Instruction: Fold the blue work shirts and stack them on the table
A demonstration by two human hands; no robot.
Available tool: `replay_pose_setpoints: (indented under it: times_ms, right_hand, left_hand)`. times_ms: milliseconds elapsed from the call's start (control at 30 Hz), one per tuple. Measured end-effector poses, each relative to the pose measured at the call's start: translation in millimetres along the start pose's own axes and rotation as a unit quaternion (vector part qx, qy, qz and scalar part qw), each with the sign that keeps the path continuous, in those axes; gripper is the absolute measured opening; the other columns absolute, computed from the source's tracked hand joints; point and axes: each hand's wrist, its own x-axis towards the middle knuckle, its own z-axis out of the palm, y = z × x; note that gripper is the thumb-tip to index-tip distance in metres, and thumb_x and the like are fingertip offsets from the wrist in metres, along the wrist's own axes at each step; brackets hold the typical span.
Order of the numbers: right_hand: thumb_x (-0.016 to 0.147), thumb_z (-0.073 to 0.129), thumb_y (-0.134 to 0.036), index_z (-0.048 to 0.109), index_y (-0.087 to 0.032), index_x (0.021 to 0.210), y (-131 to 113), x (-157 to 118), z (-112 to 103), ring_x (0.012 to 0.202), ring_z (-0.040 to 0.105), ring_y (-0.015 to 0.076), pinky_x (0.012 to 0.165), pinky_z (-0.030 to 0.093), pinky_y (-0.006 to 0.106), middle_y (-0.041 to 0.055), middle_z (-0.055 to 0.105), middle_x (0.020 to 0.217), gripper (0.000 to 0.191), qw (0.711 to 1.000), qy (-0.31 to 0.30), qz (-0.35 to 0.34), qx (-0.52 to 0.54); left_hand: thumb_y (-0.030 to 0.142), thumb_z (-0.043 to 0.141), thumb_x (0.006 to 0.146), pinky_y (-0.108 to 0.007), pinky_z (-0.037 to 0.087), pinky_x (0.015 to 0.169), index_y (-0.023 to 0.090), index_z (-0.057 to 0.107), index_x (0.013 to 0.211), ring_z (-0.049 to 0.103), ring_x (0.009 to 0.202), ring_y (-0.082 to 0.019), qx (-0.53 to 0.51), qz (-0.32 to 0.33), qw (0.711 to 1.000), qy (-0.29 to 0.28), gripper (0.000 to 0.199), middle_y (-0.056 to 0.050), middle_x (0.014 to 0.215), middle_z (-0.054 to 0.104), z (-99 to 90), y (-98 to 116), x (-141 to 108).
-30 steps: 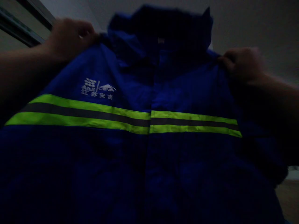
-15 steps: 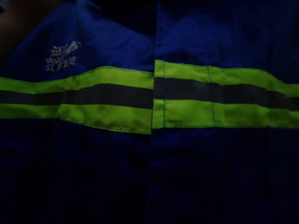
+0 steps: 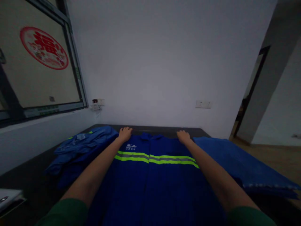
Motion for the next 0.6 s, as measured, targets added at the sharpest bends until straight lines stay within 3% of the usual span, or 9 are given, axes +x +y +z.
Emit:
replay_pose_setpoints:
  times_ms: [133,233,367,500,600]
  right_hand:
    - [0.098,0.039,-0.031,0.050,-0.016,0.137,-25,-16,88,0.129,0.047,0.0265,0.103,0.039,0.042,0.0174,0.049,0.141,0.044,0.997,-0.049,-0.040,0.034]
    - [0.098,0.034,-0.047,0.038,-0.021,0.146,-34,-30,134,0.141,0.030,0.0295,0.110,0.028,0.051,0.0129,0.033,0.153,0.054,0.993,-0.082,-0.051,0.065]
    - [0.098,0.030,-0.051,0.032,-0.024,0.149,-31,-40,157,0.144,0.019,0.0298,0.113,0.018,0.056,0.0106,0.026,0.156,0.058,0.990,-0.088,-0.057,0.090]
    - [0.097,0.031,-0.053,0.032,-0.024,0.149,-37,-56,153,0.145,0.018,0.0294,0.114,0.016,0.055,0.0099,0.024,0.157,0.059,0.988,-0.088,-0.083,0.099]
    - [0.097,0.032,-0.051,0.033,-0.024,0.149,-47,-78,147,0.145,0.017,0.0290,0.115,0.016,0.055,0.0093,0.024,0.157,0.058,0.985,-0.094,-0.100,0.108]
  left_hand:
    - [0.036,0.046,0.094,-0.048,0.032,0.109,0.028,0.048,0.137,0.040,0.136,-0.026,-0.047,0.017,0.995,-0.089,0.044,-0.010,0.147,0.044,98.6,27,-36]
    - [0.047,0.033,0.097,-0.055,0.023,0.112,0.032,0.035,0.146,0.024,0.144,-0.028,-0.083,0.011,0.988,-0.131,0.051,-0.006,0.156,0.028,137.0,26,-60]
    - [0.052,0.027,0.097,-0.057,0.018,0.113,0.033,0.030,0.148,0.018,0.146,-0.029,-0.099,-0.014,0.985,-0.140,0.055,-0.005,0.158,0.023,144.5,20,-75]
    - [0.053,0.027,0.096,-0.058,0.016,0.113,0.033,0.027,0.149,0.014,0.146,-0.029,-0.098,-0.029,0.981,-0.166,0.057,-0.005,0.159,0.018,133.3,13,-102]
    - [0.054,0.034,0.094,-0.059,0.021,0.111,0.033,0.031,0.148,0.018,0.145,-0.032,-0.102,-0.029,0.976,-0.190,0.058,-0.007,0.158,0.021,124.8,-1,-133]
